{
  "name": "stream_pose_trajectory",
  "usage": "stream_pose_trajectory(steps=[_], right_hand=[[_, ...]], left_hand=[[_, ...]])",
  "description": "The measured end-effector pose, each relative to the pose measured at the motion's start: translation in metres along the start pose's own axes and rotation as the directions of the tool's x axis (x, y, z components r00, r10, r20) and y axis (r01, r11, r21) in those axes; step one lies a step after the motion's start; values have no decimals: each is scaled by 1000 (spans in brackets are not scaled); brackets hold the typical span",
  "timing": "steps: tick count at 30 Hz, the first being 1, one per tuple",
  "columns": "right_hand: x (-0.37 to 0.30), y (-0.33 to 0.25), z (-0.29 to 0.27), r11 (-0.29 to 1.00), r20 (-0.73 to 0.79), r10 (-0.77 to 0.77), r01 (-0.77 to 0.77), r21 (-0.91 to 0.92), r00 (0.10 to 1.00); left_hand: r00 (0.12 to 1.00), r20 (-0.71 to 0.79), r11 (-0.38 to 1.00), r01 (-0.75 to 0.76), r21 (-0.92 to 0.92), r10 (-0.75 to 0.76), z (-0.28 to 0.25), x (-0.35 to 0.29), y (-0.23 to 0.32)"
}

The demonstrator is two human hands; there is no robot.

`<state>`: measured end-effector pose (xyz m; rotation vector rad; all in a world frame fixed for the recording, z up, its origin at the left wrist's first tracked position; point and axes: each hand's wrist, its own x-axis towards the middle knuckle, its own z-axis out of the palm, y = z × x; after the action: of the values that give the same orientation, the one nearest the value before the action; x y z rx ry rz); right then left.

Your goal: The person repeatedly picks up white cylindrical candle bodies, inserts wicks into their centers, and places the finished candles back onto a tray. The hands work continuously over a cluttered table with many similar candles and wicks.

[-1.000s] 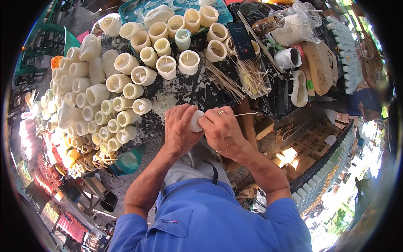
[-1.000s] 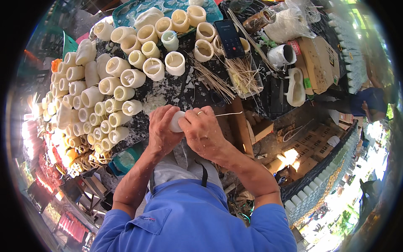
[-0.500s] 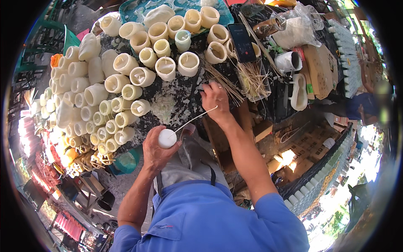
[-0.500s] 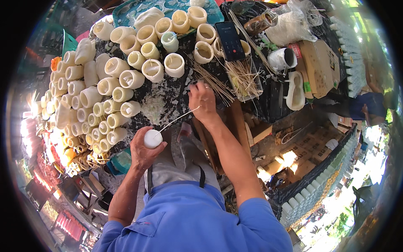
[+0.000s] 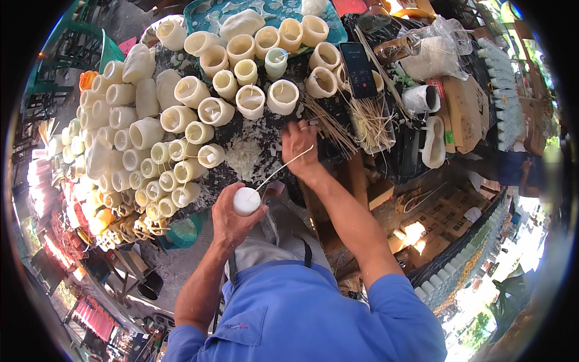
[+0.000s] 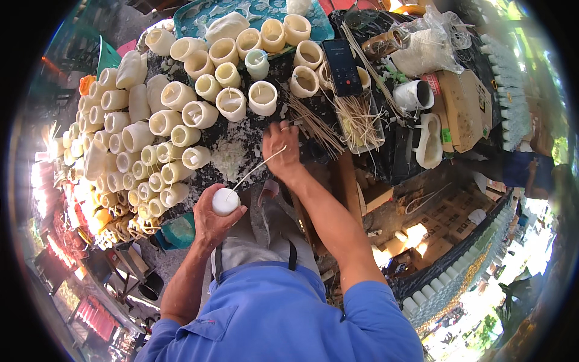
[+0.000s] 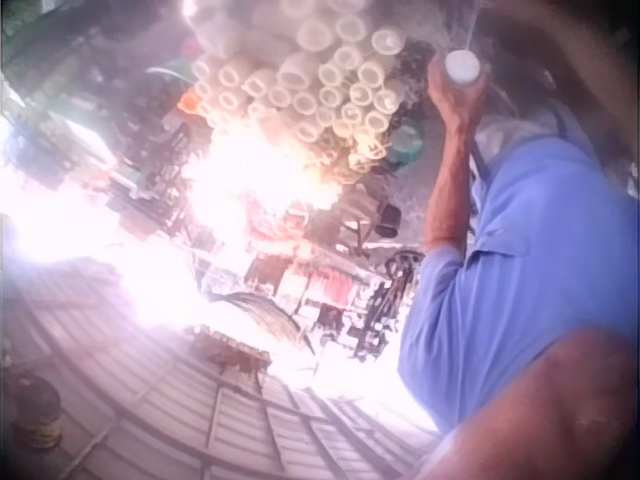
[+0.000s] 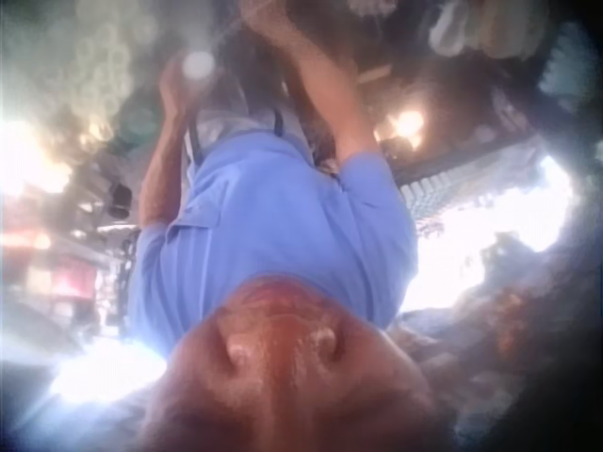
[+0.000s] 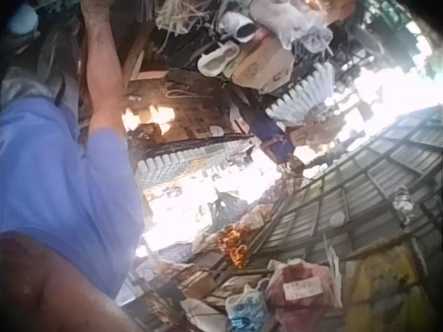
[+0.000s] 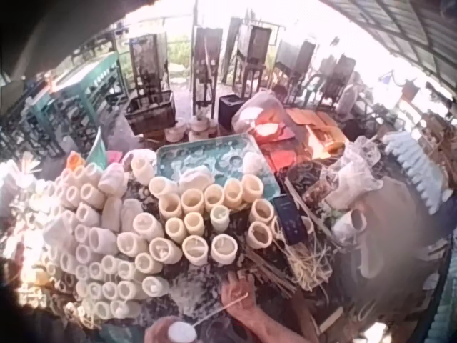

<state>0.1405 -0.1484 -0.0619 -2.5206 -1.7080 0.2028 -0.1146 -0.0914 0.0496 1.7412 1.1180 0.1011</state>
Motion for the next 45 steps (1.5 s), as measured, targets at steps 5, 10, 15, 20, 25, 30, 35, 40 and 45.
stream_pose_trajectory(steps=[5,10,15,20,25,30,35,40,45], right_hand=[[-41,10,14,991,-262,-44,75,109,964],[-57,67,-11,995,-304,-7,-25,-101,953],[-88,27,-83,447,279,153,-318,836,948],[-94,-34,-117,-177,467,110,-445,878,877],[-97,-44,-122,39,358,244,-378,925,901],[-101,-33,-124,215,212,199,-254,943,957],[-99,-21,-129,210,361,147,-385,898,921],[-102,-14,-137,80,353,175,-371,925,919],[-107,-21,-118,313,187,194,-242,918,963]], left_hand=[[1000,1,1000,1,-17,-1,4,4,0],[999,32,999,-22,-42,23,11,8,4],[992,40,993,-120,2,120,23,14,12],[979,66,980,-197,26,194,32,19,24],[964,77,965,-259,36,255,37,22,31],[966,81,969,-248,2,247,44,23,31],[912,49,905,-411,112,408,51,24,31],[907,91,899,-420,123,411,55,27,37],[913,165,921,-385,53,372,58,32,45]])
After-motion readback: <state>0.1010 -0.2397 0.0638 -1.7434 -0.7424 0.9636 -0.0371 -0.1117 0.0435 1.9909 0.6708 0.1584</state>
